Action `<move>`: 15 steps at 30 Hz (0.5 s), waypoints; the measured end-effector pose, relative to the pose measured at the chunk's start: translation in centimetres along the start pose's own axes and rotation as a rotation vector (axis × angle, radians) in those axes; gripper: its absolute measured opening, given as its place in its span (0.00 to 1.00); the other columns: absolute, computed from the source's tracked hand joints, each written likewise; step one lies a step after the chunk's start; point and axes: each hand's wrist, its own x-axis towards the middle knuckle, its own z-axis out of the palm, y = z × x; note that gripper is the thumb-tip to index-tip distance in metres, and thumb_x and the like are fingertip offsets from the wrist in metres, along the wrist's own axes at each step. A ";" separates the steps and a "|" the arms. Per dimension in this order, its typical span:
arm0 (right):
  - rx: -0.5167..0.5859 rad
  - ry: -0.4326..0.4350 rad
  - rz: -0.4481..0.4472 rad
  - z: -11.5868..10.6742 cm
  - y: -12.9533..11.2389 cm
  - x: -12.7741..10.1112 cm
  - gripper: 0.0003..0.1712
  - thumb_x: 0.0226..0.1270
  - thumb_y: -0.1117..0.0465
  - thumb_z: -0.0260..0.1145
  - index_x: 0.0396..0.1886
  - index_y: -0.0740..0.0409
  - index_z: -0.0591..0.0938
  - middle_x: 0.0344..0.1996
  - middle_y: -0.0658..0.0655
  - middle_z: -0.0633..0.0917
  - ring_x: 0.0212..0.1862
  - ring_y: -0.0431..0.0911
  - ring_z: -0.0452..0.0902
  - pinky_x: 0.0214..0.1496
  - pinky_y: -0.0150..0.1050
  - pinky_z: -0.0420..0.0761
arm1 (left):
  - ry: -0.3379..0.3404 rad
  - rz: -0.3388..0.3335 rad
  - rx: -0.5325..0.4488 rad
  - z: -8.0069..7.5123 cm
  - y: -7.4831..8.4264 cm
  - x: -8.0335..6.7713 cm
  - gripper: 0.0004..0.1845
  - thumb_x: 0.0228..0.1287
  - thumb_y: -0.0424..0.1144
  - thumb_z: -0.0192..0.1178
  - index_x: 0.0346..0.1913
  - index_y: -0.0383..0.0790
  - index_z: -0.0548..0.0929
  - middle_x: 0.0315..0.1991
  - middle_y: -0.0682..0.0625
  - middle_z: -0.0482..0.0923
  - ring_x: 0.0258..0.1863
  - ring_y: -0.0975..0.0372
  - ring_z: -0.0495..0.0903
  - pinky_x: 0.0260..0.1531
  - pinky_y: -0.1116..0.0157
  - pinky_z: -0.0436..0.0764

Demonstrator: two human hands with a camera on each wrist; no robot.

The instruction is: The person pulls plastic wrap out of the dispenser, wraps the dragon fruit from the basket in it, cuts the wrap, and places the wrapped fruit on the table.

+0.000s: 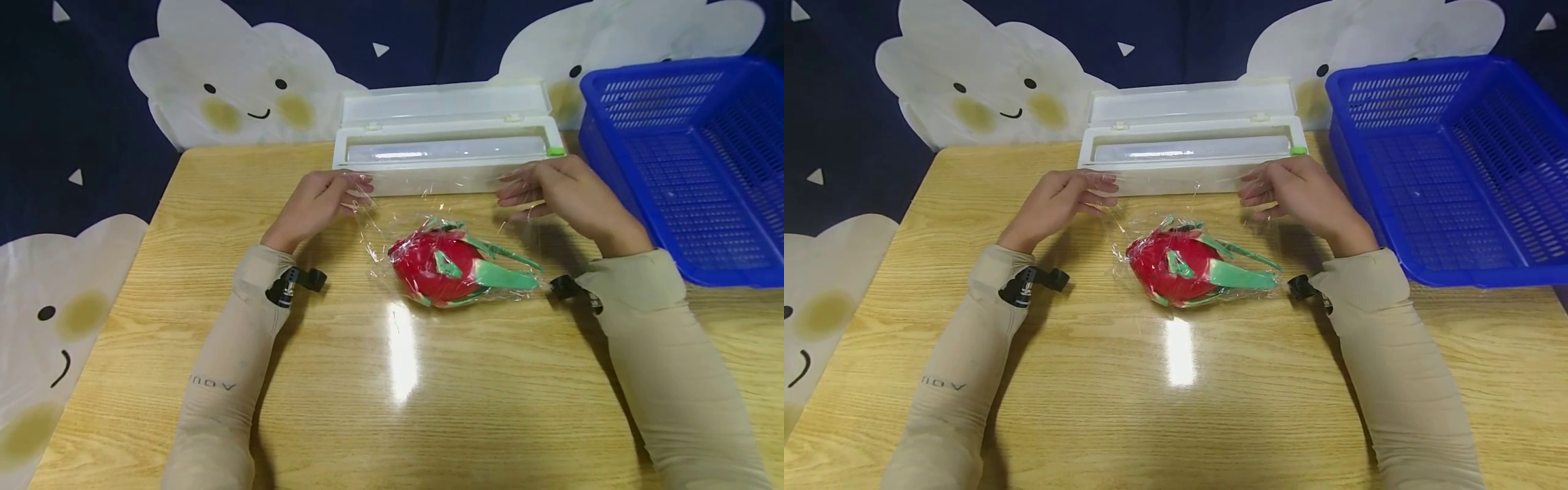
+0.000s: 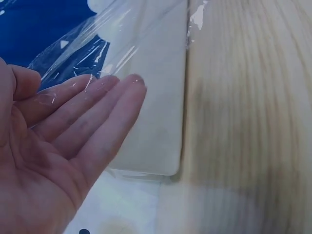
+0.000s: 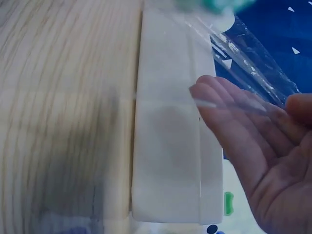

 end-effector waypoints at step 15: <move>-0.033 -0.014 -0.009 0.4 -1.9 -1.0 0.33 0.86 0.52 0.35 0.61 0.65 0.83 0.49 0.52 0.92 0.47 0.36 0.90 0.48 0.29 0.89 | -0.045 0.003 0.034 -0.1 1.4 -0.8 0.27 0.83 0.39 0.35 0.55 0.27 0.85 0.60 0.42 0.86 0.43 0.52 0.93 0.40 0.60 0.92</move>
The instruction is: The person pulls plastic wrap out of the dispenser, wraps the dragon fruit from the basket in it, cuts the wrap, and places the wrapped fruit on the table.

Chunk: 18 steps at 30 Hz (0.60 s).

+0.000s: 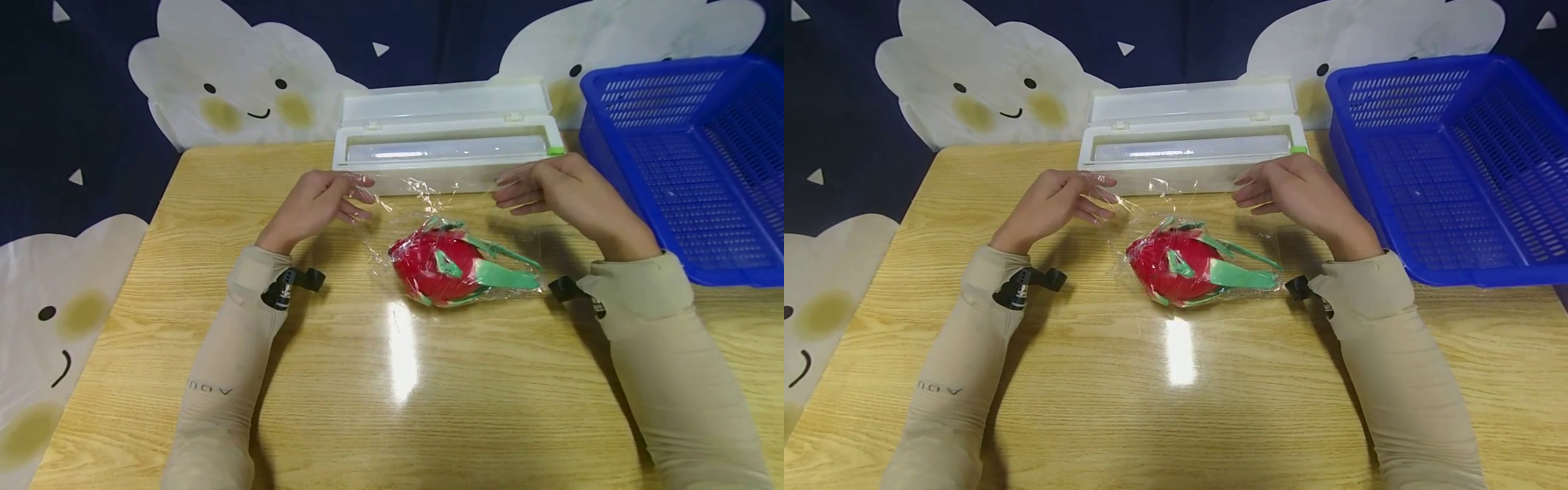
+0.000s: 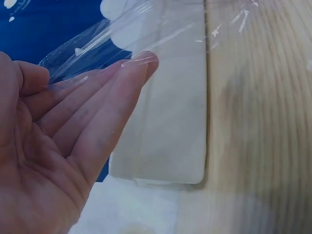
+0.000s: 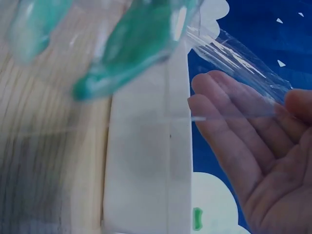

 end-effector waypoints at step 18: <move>-0.047 -0.019 -0.008 0.5 -1.8 -1.1 0.30 0.84 0.56 0.38 0.60 0.62 0.84 0.56 0.61 0.89 0.49 0.34 0.89 0.50 0.26 0.87 | -0.033 0.073 0.137 0.8 2.7 -1.7 0.24 0.85 0.42 0.38 0.63 0.37 0.83 0.51 0.42 0.90 0.41 0.51 0.93 0.37 0.62 0.92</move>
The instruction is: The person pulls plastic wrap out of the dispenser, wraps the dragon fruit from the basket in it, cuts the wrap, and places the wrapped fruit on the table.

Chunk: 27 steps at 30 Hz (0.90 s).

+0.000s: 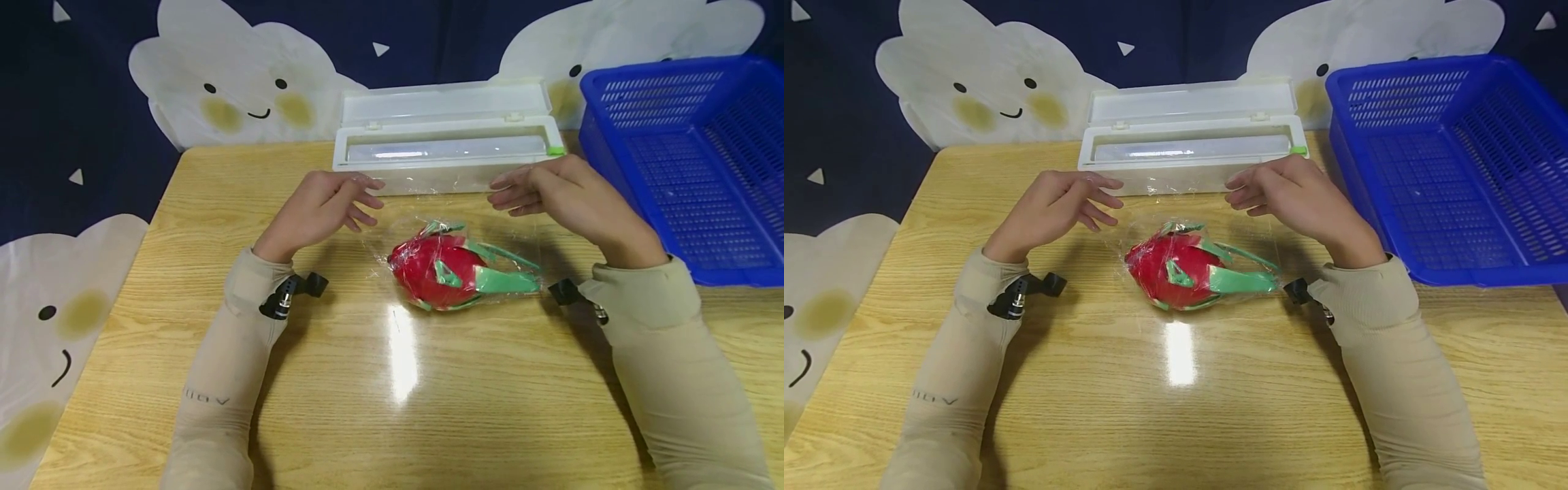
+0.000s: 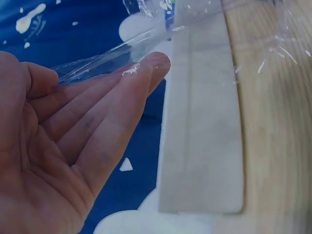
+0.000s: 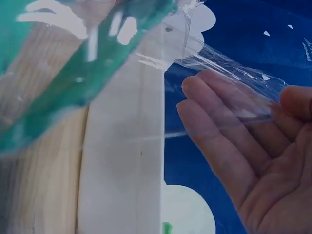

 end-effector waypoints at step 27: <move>-0.300 -0.152 -0.204 0.4 -1.8 -2.3 0.16 0.81 0.60 0.58 0.57 0.56 0.88 0.46 0.52 0.93 0.31 0.32 0.83 0.33 0.25 0.81 | -0.033 0.268 0.207 0.9 3.5 -2.1 0.20 0.82 0.37 0.44 0.62 0.37 0.84 0.45 0.45 0.92 0.37 0.62 0.91 0.37 0.69 0.89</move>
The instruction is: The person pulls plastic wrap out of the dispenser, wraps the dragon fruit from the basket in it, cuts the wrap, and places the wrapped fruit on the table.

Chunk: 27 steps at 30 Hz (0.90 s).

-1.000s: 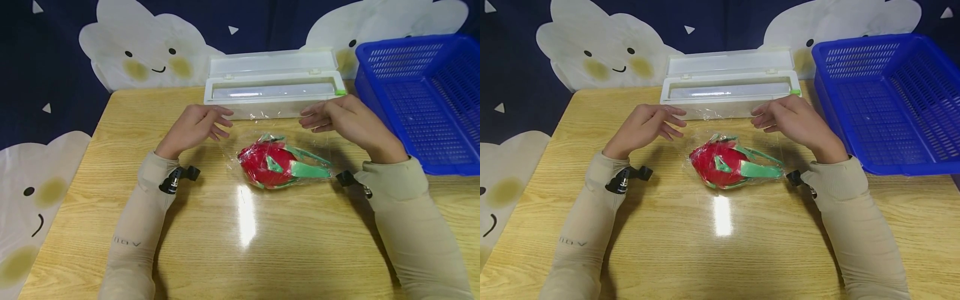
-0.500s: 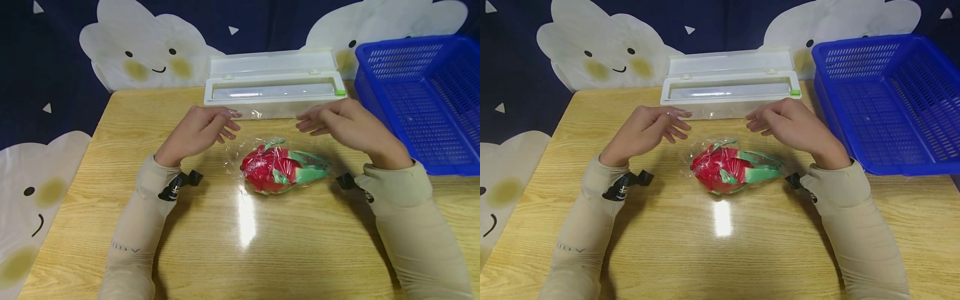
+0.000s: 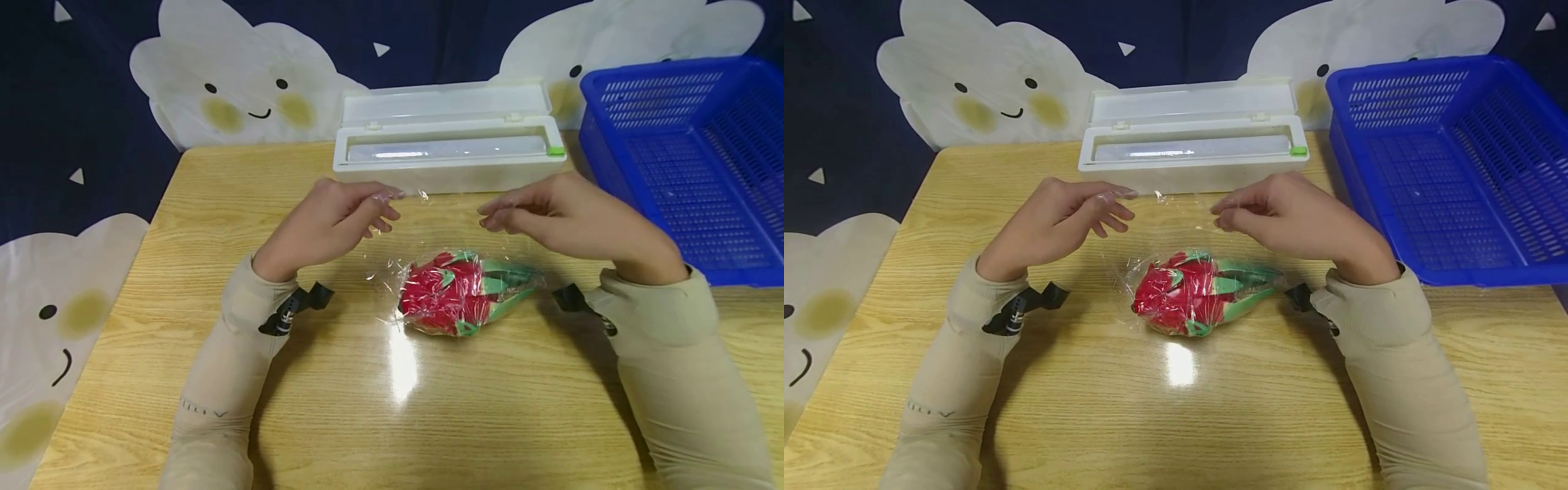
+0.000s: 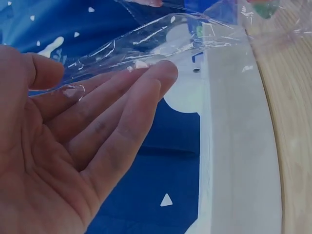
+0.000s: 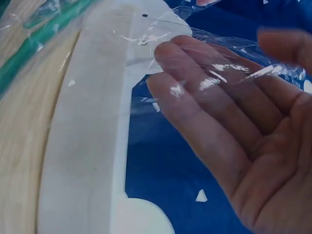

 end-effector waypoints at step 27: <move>-0.326 -0.094 -0.228 2.0 -3.3 -0.9 0.20 0.63 0.50 0.76 0.55 0.47 0.89 0.47 0.48 0.92 0.40 0.39 0.89 0.40 0.40 0.89 | 0.011 0.161 0.119 0.2 2.9 -1.3 0.18 0.81 0.40 0.49 0.63 0.40 0.84 0.44 0.49 0.92 0.41 0.65 0.91 0.49 0.61 0.89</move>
